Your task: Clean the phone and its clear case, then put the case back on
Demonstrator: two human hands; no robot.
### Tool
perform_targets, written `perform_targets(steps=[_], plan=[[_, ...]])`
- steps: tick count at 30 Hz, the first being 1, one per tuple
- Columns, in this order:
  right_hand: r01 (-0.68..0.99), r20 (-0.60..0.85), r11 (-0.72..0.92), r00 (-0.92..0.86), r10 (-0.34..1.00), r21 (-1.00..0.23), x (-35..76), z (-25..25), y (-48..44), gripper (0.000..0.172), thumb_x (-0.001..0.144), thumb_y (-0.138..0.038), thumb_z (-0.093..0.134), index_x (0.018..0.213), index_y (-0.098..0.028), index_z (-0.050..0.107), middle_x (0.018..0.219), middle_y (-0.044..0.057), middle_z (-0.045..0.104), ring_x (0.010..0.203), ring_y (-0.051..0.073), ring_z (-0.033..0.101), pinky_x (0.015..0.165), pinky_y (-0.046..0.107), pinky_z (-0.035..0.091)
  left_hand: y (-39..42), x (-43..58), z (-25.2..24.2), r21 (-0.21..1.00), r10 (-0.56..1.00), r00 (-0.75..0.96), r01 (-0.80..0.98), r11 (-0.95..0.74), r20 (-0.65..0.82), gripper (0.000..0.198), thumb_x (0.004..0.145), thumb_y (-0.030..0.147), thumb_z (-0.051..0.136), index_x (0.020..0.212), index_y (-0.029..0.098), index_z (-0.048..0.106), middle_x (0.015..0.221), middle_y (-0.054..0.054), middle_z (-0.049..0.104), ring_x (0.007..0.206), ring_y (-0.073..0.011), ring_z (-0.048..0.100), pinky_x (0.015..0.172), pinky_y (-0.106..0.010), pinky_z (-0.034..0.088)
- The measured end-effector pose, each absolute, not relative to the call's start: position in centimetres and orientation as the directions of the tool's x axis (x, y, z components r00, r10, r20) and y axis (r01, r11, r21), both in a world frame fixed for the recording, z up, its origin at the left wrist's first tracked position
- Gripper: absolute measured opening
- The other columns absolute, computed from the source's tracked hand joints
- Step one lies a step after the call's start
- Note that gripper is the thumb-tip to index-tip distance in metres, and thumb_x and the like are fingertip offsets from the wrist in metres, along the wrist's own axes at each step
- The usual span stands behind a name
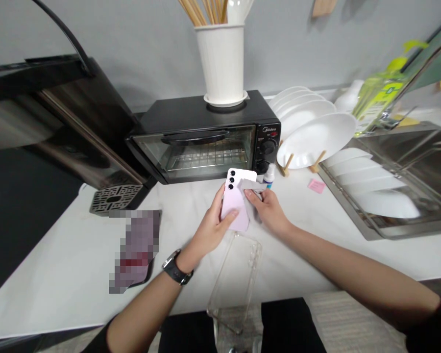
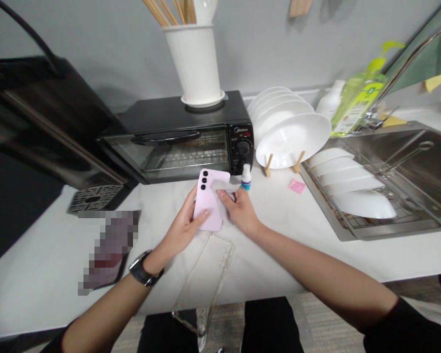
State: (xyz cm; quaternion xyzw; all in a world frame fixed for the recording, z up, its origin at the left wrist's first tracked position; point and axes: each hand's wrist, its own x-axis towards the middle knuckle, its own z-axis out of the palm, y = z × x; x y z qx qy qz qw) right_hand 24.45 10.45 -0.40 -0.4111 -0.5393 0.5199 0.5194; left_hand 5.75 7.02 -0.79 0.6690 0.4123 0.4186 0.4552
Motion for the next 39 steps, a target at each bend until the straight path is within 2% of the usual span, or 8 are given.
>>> perform_targets(steps=[3, 6, 11, 16, 19, 24, 31, 39], plan=[[-0.208, 0.164, 0.161, 0.004, 0.986, -0.965, 24.4, -0.9, 10.6, 0.047, 0.081, -0.065, 0.08, 0.098, -0.022, 0.074, 0.089, 0.004, 0.075, 0.084, 0.022, 0.067, 0.072, 0.032, 0.054, 6.9, 5.5, -0.7, 0.883, 0.864, 0.458, 0.292, -0.367, 0.208, 0.147, 0.079, 0.048, 0.089, 0.163, 0.033, -0.03, 0.173, -0.025, 0.025, 0.154, -0.0409, 0.04, 0.122, -0.063, 0.038], [-0.232, 0.158, 0.167, 0.058, 0.986, -0.958, 24.5, -1.2, 10.9, 0.046, 0.079, -0.065, 0.082, 0.097, -0.023, 0.075, 0.09, 0.003, 0.076, 0.083, 0.022, 0.069, 0.072, 0.031, 0.055, 7.2, 4.8, -1.1, 0.726, 0.793, 0.561, 0.441, -0.528, 0.237, 0.169, 0.063, 0.046, 0.1, 0.16, 0.032, -0.037, 0.176, -0.029, 0.006, 0.161, -0.049, 0.019, 0.124, -0.072, 0.025], [-0.247, 0.039, 0.044, 0.026, 0.999, -0.968, 24.7, -0.7, 10.5, 0.056, 0.075, -0.076, 0.079, 0.081, -0.021, 0.07, 0.073, 0.003, 0.072, 0.059, 0.019, 0.06, 0.053, 0.03, 0.048, 8.5, 3.7, -1.5, 0.62, 0.81, 0.491, 0.538, -0.571, 0.32, 0.143, 0.084, 0.043, 0.086, 0.162, 0.032, -0.032, 0.176, -0.028, 0.012, 0.156, -0.0432, 0.036, 0.124, -0.071, 0.024], [-0.308, -0.042, -0.068, -0.088, 0.995, -0.949, 23.9, -0.2, 9.8, 0.057, 0.07, -0.076, 0.083, 0.076, -0.021, 0.069, 0.066, 0.002, 0.069, 0.053, 0.017, 0.057, 0.05, 0.029, 0.047, 8.4, 3.8, -0.6, 0.681, 0.837, 0.348, 0.488, -0.546, 0.422, 0.054, 0.11, 0.039, 0.042, 0.163, 0.026, 0.038, 0.161, -0.015, 0.05, 0.146, -0.0315, 0.05, 0.124, -0.055, 0.035], [-0.398, -0.07, -0.125, -0.149, 0.986, -0.909, 23.4, -0.1, 9.6, 0.054, 0.063, -0.067, 0.092, 0.08, -0.02, 0.07, 0.07, 0.002, 0.072, 0.056, 0.017, 0.06, 0.055, 0.029, 0.052, 7.4, 4.3, -0.2, 0.787, 0.863, 0.353, 0.38, -0.486, 0.362, 0.061, 0.11, 0.045, 0.043, 0.166, 0.025, 0.03, 0.128, -0.012, 0.072, 0.1, -0.0242, 0.072, 0.092, -0.04, 0.057], [-0.384, 0.023, -0.069, -0.231, 0.973, -0.921, 23.5, 0.1, 9.7, 0.05, 0.058, -0.055, 0.098, 0.088, -0.021, 0.076, 0.085, 0.003, 0.078, 0.072, 0.019, 0.069, 0.072, 0.033, 0.06, 6.3, 4.5, -0.4, 0.778, 0.901, 0.359, 0.482, -0.402, 0.244, 0.075, 0.106, 0.042, 0.056, 0.17, 0.025, 0.021, 0.096, -0.004, 0.079, 0.073, -0.0212, 0.07, 0.072, -0.033, 0.057], [-0.312, 0.12, 0.103, -0.037, 0.992, -0.945, 23.9, -0.3, 10.1, 0.045, 0.078, -0.063, 0.084, 0.098, -0.024, 0.078, 0.091, 0.005, 0.078, 0.085, 0.025, 0.072, 0.079, 0.037, 0.061, 6.4, 4.1, 0.4, 0.759, 0.87, 0.223, 0.427, -0.492, 0.439, 0.051, 0.106, 0.037, 0.055, 0.154, 0.02, 0.056, 0.129, -0.011, 0.077, 0.084, -0.0203, 0.075, 0.074, -0.029, 0.059], [-0.033, 0.182, 0.182, -0.02, 0.983, -0.983, 24.6, -0.5, 10.6, 0.053, 0.089, -0.073, 0.066, 0.07, -0.024, 0.064, 0.065, 0.001, 0.062, 0.062, 0.019, 0.055, 0.057, 0.031, 0.048, 5.7, 3.7, 0.6, 0.873, 0.901, 0.176, 0.233, -0.429, 0.396, 0.045, 0.103, 0.039, 0.061, 0.143, 0.019, 0.065, 0.063, 0.002, 0.065, 0.046, -0.0097, 0.041, 0.044, -0.022, 0.028]])
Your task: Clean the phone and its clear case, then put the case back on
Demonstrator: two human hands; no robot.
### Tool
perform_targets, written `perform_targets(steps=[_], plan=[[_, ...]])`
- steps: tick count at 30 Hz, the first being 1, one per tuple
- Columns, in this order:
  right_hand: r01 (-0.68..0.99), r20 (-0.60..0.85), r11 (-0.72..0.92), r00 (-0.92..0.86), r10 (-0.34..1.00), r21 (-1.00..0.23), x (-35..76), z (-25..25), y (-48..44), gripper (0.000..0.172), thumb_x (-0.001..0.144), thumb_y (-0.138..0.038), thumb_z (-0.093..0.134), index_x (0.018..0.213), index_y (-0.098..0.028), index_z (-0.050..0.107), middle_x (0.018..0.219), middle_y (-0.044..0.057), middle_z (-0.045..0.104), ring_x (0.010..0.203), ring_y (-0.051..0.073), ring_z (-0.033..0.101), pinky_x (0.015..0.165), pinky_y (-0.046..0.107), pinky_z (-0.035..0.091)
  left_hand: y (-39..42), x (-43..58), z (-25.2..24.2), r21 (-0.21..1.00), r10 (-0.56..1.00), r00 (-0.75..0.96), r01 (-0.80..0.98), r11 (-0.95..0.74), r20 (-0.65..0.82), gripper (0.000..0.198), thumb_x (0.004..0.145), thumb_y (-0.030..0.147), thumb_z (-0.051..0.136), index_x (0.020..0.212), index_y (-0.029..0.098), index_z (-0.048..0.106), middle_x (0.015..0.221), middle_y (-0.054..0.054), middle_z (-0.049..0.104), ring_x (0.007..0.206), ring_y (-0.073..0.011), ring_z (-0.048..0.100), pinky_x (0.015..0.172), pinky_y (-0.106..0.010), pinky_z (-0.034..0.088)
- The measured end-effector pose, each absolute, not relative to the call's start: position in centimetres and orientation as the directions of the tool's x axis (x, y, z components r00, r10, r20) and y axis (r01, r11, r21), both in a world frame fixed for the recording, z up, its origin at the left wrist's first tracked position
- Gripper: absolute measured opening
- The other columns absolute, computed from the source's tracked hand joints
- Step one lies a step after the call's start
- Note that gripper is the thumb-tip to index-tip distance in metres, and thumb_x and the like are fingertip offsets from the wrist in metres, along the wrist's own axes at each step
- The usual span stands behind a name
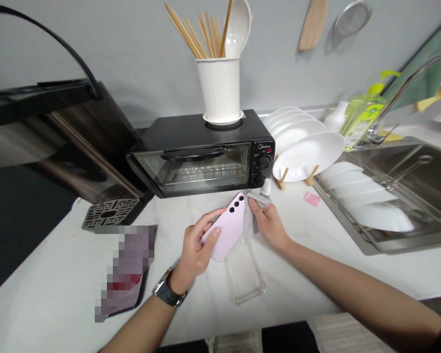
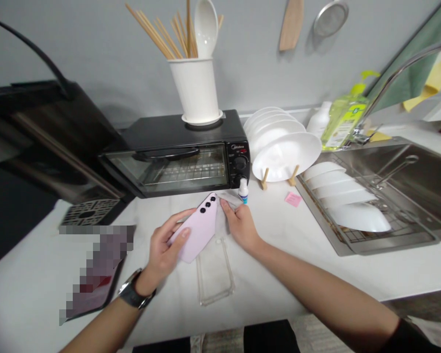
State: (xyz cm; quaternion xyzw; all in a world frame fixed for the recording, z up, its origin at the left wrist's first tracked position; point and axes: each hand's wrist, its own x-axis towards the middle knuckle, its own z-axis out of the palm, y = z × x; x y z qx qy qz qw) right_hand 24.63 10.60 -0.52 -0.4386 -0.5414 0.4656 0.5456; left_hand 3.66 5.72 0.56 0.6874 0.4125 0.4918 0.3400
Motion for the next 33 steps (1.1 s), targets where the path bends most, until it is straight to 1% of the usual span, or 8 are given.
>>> perform_targets(steps=[4, 6, 11, 16, 22, 28, 30, 33], plan=[[-0.09, 0.222, 0.208, -0.203, 0.953, -0.974, 24.7, -0.2, 10.6, 0.051, 0.078, -0.07, 0.081, 0.088, -0.021, 0.07, 0.081, 0.003, 0.07, 0.072, 0.019, 0.061, 0.064, 0.03, 0.052, 5.6, 3.6, 1.0, 0.923, 0.921, 0.224, 0.15, -0.355, 0.318, 0.043, 0.102, 0.042, 0.062, 0.134, 0.016, 0.07, 0.061, 0.002, 0.06, 0.049, -0.0096, 0.04, 0.047, -0.023, 0.024], [-0.066, 0.212, 0.201, -0.286, 0.935, -0.977, 24.7, -0.1, 10.7, 0.054, 0.077, -0.072, 0.08, 0.085, -0.02, 0.07, 0.078, 0.002, 0.069, 0.07, 0.019, 0.061, 0.063, 0.029, 0.051, 5.6, 3.5, 1.1, 0.913, 0.91, 0.251, 0.161, -0.374, 0.328, 0.039, 0.102, 0.042, 0.063, 0.13, 0.016, 0.073, 0.056, 0.004, 0.052, 0.048, -0.009, 0.036, 0.048, -0.023, 0.022], [0.011, 0.176, 0.18, -0.161, 0.971, -0.984, 24.7, 0.1, 10.6, 0.062, 0.091, -0.08, 0.056, 0.068, -0.022, 0.057, 0.063, 0.001, 0.058, 0.062, 0.017, 0.054, 0.055, 0.028, 0.045, 5.7, 3.6, 0.9, 0.927, 0.926, 0.206, 0.14, -0.349, 0.317, 0.044, 0.101, 0.042, 0.064, 0.137, 0.019, 0.07, 0.056, 0.005, 0.045, 0.049, -0.0102, 0.034, 0.048, -0.024, 0.021], [-0.173, 0.157, 0.112, -0.276, 0.948, -0.979, 24.3, -0.2, 10.6, 0.057, 0.071, -0.067, 0.087, 0.096, -0.02, 0.069, 0.086, 0.003, 0.071, 0.074, 0.018, 0.063, 0.067, 0.028, 0.052, 5.8, 3.8, 0.8, 0.928, 0.93, 0.177, 0.135, -0.348, 0.323, 0.042, 0.101, 0.04, 0.064, 0.136, 0.017, 0.07, 0.057, 0.005, 0.045, 0.05, -0.0097, 0.034, 0.048, -0.024, 0.021], [-0.068, 0.093, 0.083, -0.164, 0.982, -0.994, 24.4, -1.0, 10.9, 0.063, 0.085, -0.081, 0.064, 0.071, -0.02, 0.062, 0.063, -0.001, 0.058, 0.057, 0.013, 0.05, 0.051, 0.025, 0.04, 6.0, 3.8, 0.7, 0.855, 0.871, 0.247, 0.207, -0.476, 0.425, 0.034, 0.103, 0.035, 0.062, 0.13, 0.018, 0.074, 0.056, 0.006, 0.044, 0.049, -0.0079, 0.032, 0.046, -0.023, 0.02], [-0.176, 0.14, 0.1, -0.229, 0.963, -0.979, 24.3, -0.5, 10.6, 0.057, 0.069, -0.065, 0.09, 0.097, -0.02, 0.069, 0.087, 0.002, 0.071, 0.074, 0.017, 0.063, 0.068, 0.029, 0.053, 5.9, 3.7, 0.7, 0.807, 0.848, 0.218, 0.264, -0.527, 0.483, 0.034, 0.103, 0.028, 0.061, 0.133, 0.018, 0.072, 0.055, 0.008, 0.042, 0.047, -0.0077, 0.03, 0.045, -0.024, 0.02], [-0.15, 0.127, 0.093, -0.232, 0.964, -0.984, 24.3, -0.6, 10.5, 0.055, 0.067, -0.061, 0.092, 0.094, -0.019, 0.068, 0.086, 0.002, 0.071, 0.074, 0.018, 0.063, 0.068, 0.029, 0.053, 5.8, 3.8, 0.8, 0.769, 0.823, 0.25, 0.298, -0.566, 0.509, 0.034, 0.103, 0.026, 0.061, 0.134, 0.018, 0.072, 0.055, 0.008, 0.045, 0.046, -0.0073, 0.031, 0.045, -0.023, 0.02], [-0.129, 0.106, 0.082, -0.187, 0.977, -0.988, 24.3, -1.0, 10.7, 0.056, 0.078, -0.075, 0.078, 0.08, -0.02, 0.066, 0.073, 0.002, 0.067, 0.066, 0.017, 0.059, 0.06, 0.029, 0.049, 5.8, 4.0, 0.8, 0.749, 0.811, 0.283, 0.316, -0.583, 0.512, 0.032, 0.103, 0.026, 0.06, 0.132, 0.018, 0.071, 0.056, 0.007, 0.048, 0.045, -0.0072, 0.033, 0.045, -0.023, 0.021]])
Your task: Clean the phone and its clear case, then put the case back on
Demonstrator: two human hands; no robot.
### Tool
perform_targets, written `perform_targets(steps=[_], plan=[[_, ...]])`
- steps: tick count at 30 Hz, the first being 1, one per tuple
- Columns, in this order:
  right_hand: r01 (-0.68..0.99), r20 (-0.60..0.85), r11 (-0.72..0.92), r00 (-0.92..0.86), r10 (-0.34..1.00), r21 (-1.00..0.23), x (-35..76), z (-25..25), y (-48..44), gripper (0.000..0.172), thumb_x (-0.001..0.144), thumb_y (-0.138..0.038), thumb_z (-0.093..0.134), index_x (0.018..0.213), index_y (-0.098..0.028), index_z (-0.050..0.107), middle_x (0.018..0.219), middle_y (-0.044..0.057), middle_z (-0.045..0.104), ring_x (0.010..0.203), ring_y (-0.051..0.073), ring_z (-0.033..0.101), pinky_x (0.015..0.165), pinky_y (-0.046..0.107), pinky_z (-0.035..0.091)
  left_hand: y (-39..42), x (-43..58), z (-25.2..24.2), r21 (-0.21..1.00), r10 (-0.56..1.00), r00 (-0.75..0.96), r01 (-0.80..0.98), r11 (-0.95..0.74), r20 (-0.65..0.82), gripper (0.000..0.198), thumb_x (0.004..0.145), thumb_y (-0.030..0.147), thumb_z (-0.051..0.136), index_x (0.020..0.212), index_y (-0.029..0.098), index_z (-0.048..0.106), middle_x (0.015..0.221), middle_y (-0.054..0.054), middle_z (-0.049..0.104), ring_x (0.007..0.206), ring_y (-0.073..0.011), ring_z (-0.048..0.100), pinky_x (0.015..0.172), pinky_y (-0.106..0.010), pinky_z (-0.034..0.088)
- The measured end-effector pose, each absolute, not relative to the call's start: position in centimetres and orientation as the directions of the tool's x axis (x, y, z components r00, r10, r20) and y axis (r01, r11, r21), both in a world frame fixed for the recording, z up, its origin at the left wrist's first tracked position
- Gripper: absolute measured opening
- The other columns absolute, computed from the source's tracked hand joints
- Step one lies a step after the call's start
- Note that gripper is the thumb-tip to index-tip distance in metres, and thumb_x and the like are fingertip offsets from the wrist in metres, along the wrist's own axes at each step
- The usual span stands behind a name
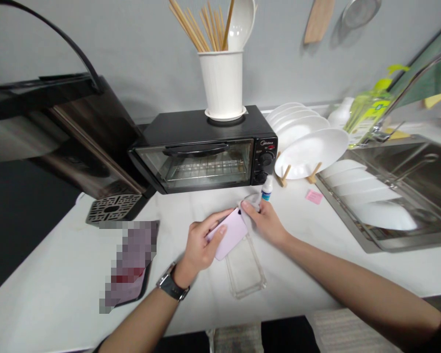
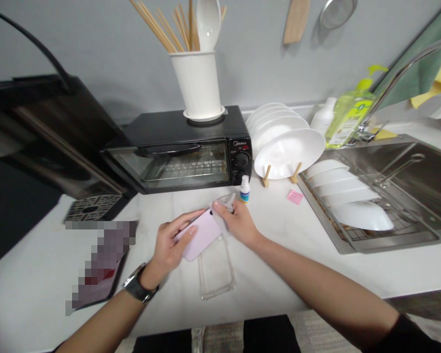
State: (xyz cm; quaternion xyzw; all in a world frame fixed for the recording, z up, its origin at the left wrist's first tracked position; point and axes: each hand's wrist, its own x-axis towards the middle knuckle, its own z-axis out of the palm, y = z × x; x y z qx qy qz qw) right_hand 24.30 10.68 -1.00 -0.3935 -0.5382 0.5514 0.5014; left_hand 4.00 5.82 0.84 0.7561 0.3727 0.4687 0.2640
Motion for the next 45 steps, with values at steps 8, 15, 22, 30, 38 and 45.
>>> perform_targets(steps=[8, 15, 22, 30, 38, 45], plan=[[-0.185, 0.173, 0.135, -0.208, 0.963, -0.973, 24.2, -0.9, 10.7, 0.055, 0.075, -0.071, 0.083, 0.088, -0.02, 0.069, 0.083, 0.003, 0.071, 0.073, 0.018, 0.063, 0.066, 0.03, 0.053, 5.6, 3.9, 0.3, 0.805, 0.849, 0.202, 0.273, -0.527, 0.488, 0.021, 0.103, 0.029, 0.061, 0.119, 0.017, 0.068, 0.055, 0.008, 0.045, 0.045, -0.0082, 0.035, 0.045, -0.023, 0.021], [-0.143, 0.18, 0.157, -0.168, 0.969, -0.977, 24.3, -1.0, 10.7, 0.056, 0.084, -0.076, 0.072, 0.083, -0.02, 0.067, 0.077, 0.003, 0.067, 0.07, 0.018, 0.061, 0.063, 0.03, 0.052, 5.6, 4.0, 0.3, 0.785, 0.841, 0.209, 0.3, -0.541, 0.5, 0.017, 0.103, 0.029, 0.061, 0.114, 0.018, 0.066, 0.054, 0.009, 0.043, 0.044, -0.0079, 0.034, 0.045, -0.023, 0.02], [-0.214, 0.178, 0.13, -0.221, 0.959, -0.968, 24.4, -0.8, 10.7, 0.051, 0.076, -0.066, 0.085, 0.094, -0.02, 0.068, 0.088, 0.003, 0.071, 0.076, 0.018, 0.064, 0.071, 0.031, 0.054, 5.7, 3.9, 0.7, 0.744, 0.828, 0.211, 0.364, -0.56, 0.52, 0.028, 0.103, 0.028, 0.06, 0.127, 0.019, 0.07, 0.053, 0.009, 0.039, 0.045, -0.0079, 0.031, 0.046, -0.024, 0.02], [-0.227, 0.175, 0.128, -0.204, 0.963, -0.966, 24.3, -1.0, 10.8, 0.05, 0.083, -0.069, 0.078, 0.094, -0.02, 0.069, 0.086, 0.003, 0.072, 0.078, 0.019, 0.065, 0.074, 0.031, 0.053, 5.6, 4.0, 0.4, 0.832, 0.882, 0.179, 0.293, -0.471, 0.436, 0.022, 0.102, 0.034, 0.062, 0.113, 0.016, 0.069, 0.053, 0.008, 0.045, 0.044, -0.0078, 0.035, 0.045, -0.022, 0.02], [-0.208, 0.128, 0.073, -0.265, 0.956, -0.975, 24.4, -0.5, 10.5, 0.05, 0.072, -0.059, 0.091, 0.09, -0.02, 0.066, 0.084, 0.002, 0.07, 0.072, 0.016, 0.062, 0.065, 0.028, 0.051, 5.7, 4.1, 0.5, 0.848, 0.881, 0.166, 0.242, -0.472, 0.443, 0.02, 0.1, 0.034, 0.065, 0.109, 0.016, 0.07, 0.051, 0.008, 0.045, 0.043, -0.008, 0.034, 0.043, -0.021, 0.02], [-0.218, 0.123, 0.062, -0.278, 0.953, -0.974, 24.5, -0.4, 10.6, 0.052, 0.07, -0.061, 0.091, 0.088, -0.02, 0.065, 0.08, 0.0, 0.068, 0.069, 0.015, 0.06, 0.063, 0.027, 0.05, 5.6, 4.1, 0.5, 0.864, 0.888, 0.127, 0.206, -0.46, 0.443, 0.02, 0.1, 0.034, 0.066, 0.105, 0.015, 0.07, 0.05, 0.007, 0.046, 0.043, -0.0076, 0.033, 0.043, -0.021, 0.019]])
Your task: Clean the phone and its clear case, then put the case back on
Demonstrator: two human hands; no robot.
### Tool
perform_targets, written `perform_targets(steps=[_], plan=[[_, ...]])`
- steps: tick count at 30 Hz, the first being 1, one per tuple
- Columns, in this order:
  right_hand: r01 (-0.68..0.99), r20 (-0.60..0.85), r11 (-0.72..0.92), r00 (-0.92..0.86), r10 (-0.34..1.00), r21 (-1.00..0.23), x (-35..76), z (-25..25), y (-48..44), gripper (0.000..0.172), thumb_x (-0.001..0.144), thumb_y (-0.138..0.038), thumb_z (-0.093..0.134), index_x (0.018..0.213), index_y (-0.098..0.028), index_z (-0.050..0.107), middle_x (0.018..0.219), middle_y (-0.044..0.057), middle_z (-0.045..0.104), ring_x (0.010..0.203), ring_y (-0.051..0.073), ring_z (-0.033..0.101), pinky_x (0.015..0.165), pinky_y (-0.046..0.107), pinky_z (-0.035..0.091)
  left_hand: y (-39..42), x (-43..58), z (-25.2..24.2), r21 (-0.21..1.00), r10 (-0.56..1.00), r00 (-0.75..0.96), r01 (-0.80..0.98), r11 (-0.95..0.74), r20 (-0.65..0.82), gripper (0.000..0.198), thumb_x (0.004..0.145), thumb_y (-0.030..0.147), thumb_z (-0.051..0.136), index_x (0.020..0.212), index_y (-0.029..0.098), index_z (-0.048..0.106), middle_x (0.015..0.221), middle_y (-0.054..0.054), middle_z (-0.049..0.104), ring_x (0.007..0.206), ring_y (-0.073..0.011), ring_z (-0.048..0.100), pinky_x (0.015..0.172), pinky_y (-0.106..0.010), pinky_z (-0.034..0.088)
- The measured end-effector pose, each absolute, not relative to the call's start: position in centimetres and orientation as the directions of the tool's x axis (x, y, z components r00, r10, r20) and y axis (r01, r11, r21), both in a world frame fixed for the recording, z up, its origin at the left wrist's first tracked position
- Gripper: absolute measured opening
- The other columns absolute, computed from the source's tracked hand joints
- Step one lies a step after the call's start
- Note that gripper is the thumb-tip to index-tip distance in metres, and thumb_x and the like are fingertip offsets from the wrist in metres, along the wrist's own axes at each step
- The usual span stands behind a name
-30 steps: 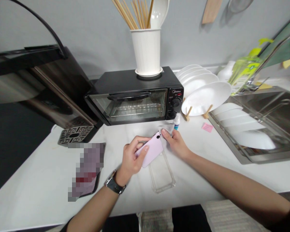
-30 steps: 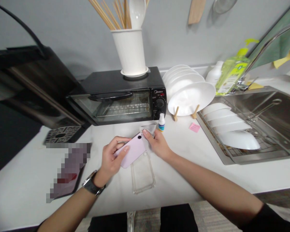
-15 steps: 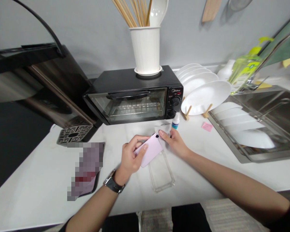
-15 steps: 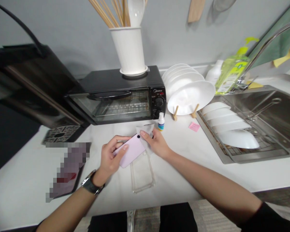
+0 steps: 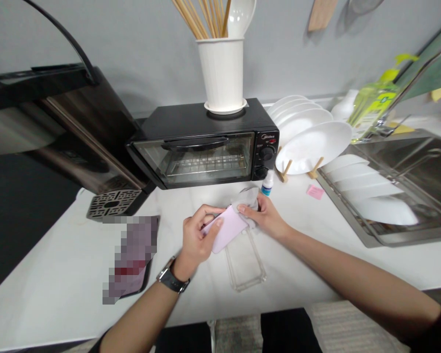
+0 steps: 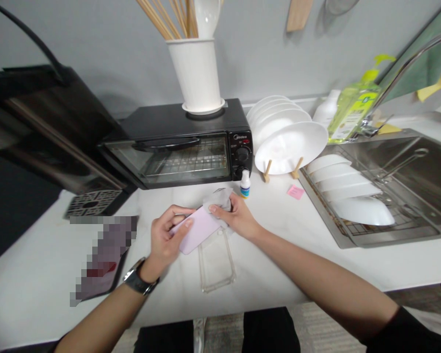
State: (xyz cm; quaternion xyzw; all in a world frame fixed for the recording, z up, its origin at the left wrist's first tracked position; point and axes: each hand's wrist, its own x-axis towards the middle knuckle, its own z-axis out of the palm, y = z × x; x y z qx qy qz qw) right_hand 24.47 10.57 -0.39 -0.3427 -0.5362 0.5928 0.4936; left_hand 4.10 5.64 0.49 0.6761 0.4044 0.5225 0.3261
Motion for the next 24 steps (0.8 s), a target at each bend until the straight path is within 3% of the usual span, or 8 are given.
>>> perform_targets(steps=[9, 12, 15, 18, 21, 24], plan=[[-0.219, 0.126, 0.075, -0.229, 0.965, -0.973, 24.32, -0.81, 10.51, 0.052, 0.078, -0.069, 0.081, 0.09, -0.02, 0.068, 0.079, 0.001, 0.069, 0.07, 0.017, 0.062, 0.063, 0.029, 0.05, 5.59, 4.09, 0.42, 0.832, 0.866, 0.126, 0.242, -0.499, 0.483, 0.016, 0.1, 0.031, 0.065, 0.103, 0.015, 0.07, 0.051, 0.008, 0.044, 0.043, -0.0072, 0.032, 0.044, -0.022, 0.019], [-0.154, 0.111, 0.077, -0.222, 0.969, -0.985, 24.44, -0.67, 10.41, 0.052, 0.071, -0.064, 0.089, 0.083, -0.02, 0.067, 0.073, -0.001, 0.067, 0.064, 0.015, 0.059, 0.057, 0.027, 0.047, 5.54, 4.22, 0.44, 0.776, 0.826, 0.185, 0.282, -0.564, 0.533, 0.013, 0.1, 0.028, 0.065, 0.102, 0.017, 0.069, 0.051, 0.01, 0.04, 0.043, -0.0069, 0.031, 0.045, -0.022, 0.02], [-0.101, 0.123, 0.108, -0.159, 0.98, -0.989, 24.46, -0.67, 10.46, 0.052, 0.075, -0.068, 0.085, 0.074, -0.02, 0.065, 0.066, -0.001, 0.064, 0.059, 0.013, 0.055, 0.054, 0.026, 0.043, 5.56, 4.38, 0.45, 0.774, 0.827, 0.211, 0.292, -0.561, 0.521, 0.012, 0.1, 0.028, 0.064, 0.101, 0.017, 0.069, 0.051, 0.009, 0.041, 0.043, -0.0072, 0.032, 0.045, -0.023, 0.02], [-0.225, 0.08, 0.038, -0.178, 0.981, -0.974, 24.25, -0.65, 10.64, 0.054, 0.081, -0.073, 0.077, 0.077, -0.02, 0.071, 0.069, 0.001, 0.069, 0.061, 0.016, 0.061, 0.059, 0.029, 0.051, 5.68, 4.5, 0.41, 0.836, 0.875, 0.155, 0.259, -0.484, 0.459, 0.018, 0.1, 0.034, 0.065, 0.095, 0.018, 0.067, 0.052, 0.007, 0.047, 0.044, -0.0081, 0.034, 0.045, -0.023, 0.02], [-0.381, 0.015, -0.07, -0.216, 0.976, -0.922, 23.98, -0.39, 10.64, 0.048, 0.074, -0.067, 0.086, 0.084, -0.021, 0.076, 0.081, 0.003, 0.076, 0.07, 0.019, 0.069, 0.07, 0.032, 0.059, 5.83, 4.55, 0.36, 0.879, 0.904, 0.046, 0.218, -0.425, 0.426, 0.023, 0.097, 0.04, 0.069, 0.092, 0.019, 0.065, 0.054, 0.005, 0.054, 0.044, -0.009, 0.039, 0.045, -0.023, 0.024], [-0.434, -0.03, -0.141, -0.252, 0.967, -0.89, 23.87, -0.17, 10.4, 0.045, 0.068, -0.058, 0.094, 0.088, -0.022, 0.077, 0.086, 0.004, 0.079, 0.073, 0.019, 0.071, 0.071, 0.031, 0.06, 5.94, 4.48, 0.35, 0.898, 0.899, -0.088, 0.149, -0.414, 0.429, 0.022, 0.095, 0.041, 0.072, 0.096, 0.02, 0.065, 0.056, 0.005, 0.056, 0.044, -0.0092, 0.042, 0.045, -0.021, 0.026]])
